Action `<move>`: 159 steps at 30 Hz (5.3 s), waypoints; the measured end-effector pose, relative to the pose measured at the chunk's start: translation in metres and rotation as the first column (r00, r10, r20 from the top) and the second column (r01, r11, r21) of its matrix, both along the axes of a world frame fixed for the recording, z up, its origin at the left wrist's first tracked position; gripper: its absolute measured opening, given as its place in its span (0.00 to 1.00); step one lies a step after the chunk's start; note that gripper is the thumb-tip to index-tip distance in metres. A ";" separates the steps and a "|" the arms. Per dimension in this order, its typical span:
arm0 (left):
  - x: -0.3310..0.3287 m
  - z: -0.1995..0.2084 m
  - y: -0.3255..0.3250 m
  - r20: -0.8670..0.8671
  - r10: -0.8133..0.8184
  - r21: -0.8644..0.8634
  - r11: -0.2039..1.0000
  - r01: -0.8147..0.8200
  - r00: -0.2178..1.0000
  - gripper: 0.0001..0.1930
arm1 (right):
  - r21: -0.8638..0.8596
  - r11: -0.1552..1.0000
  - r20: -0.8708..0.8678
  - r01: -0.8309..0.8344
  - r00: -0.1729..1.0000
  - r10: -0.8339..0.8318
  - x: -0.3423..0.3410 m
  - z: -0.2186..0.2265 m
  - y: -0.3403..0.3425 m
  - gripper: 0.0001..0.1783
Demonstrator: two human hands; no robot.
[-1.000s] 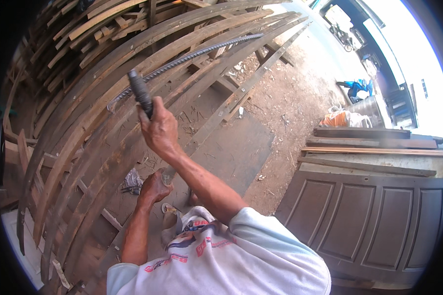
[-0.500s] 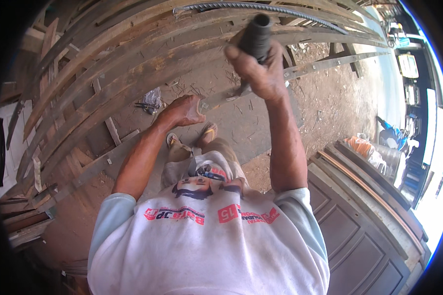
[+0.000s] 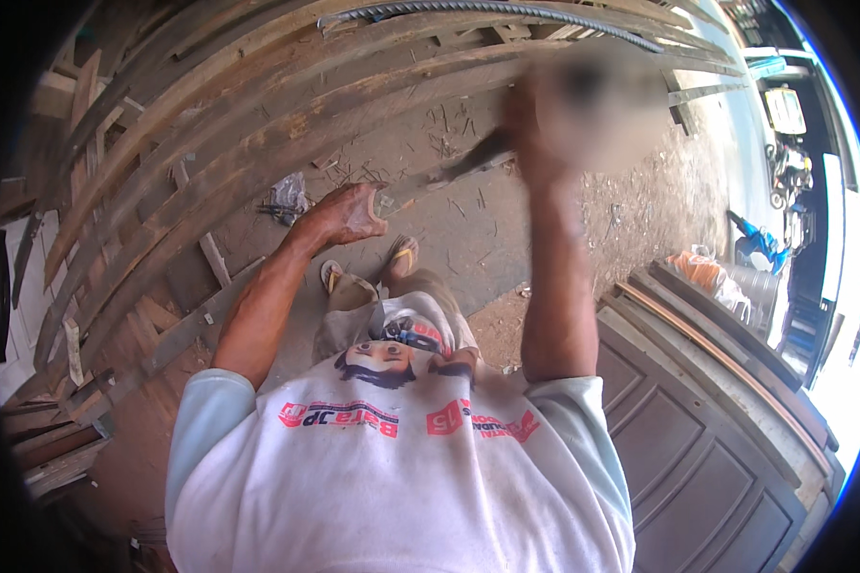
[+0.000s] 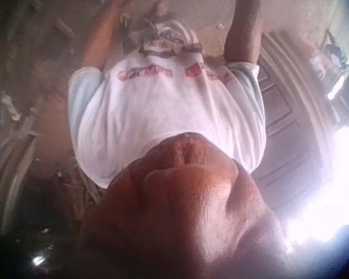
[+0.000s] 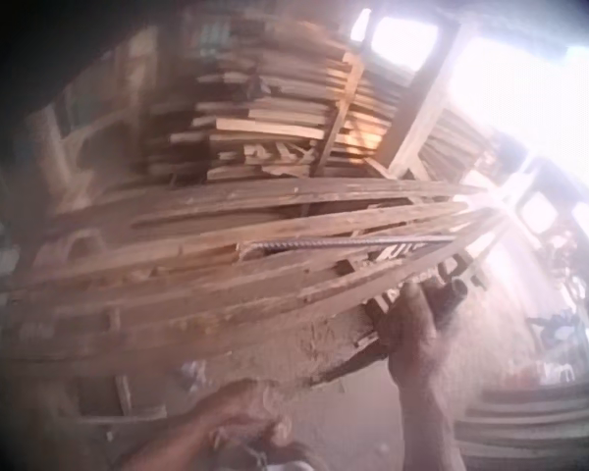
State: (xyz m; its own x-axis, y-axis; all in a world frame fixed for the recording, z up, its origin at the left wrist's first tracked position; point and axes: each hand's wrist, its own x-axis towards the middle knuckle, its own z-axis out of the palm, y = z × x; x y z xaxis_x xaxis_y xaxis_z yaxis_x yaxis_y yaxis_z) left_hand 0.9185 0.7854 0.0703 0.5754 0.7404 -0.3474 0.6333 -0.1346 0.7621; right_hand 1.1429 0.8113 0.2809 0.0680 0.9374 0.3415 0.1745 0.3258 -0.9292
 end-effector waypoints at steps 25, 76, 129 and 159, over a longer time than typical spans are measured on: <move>0.086 0.049 -0.011 0.184 -0.012 0.592 0.800 -0.101 0.983 0.36 | 0.057 0.935 -0.652 0.349 0.723 -0.230 0.156 -0.014 -0.064 0.15; -0.686 -0.024 -0.229 -0.787 0.571 0.616 0.726 -0.306 -0.232 0.39 | 0.304 0.889 -0.202 0.341 0.935 -0.290 -0.012 -0.042 -0.028 0.26; 0.329 0.080 0.019 0.050 0.907 -0.256 0.416 -0.872 0.418 0.43 | 0.026 0.866 -0.459 -0.500 0.763 0.454 0.336 0.014 0.220 0.22; 0.402 0.058 0.016 -0.082 0.983 -0.106 0.158 -0.982 0.167 0.47 | 0.483 -0.048 -0.400 -0.874 -0.269 0.876 0.305 -0.009 0.231 0.33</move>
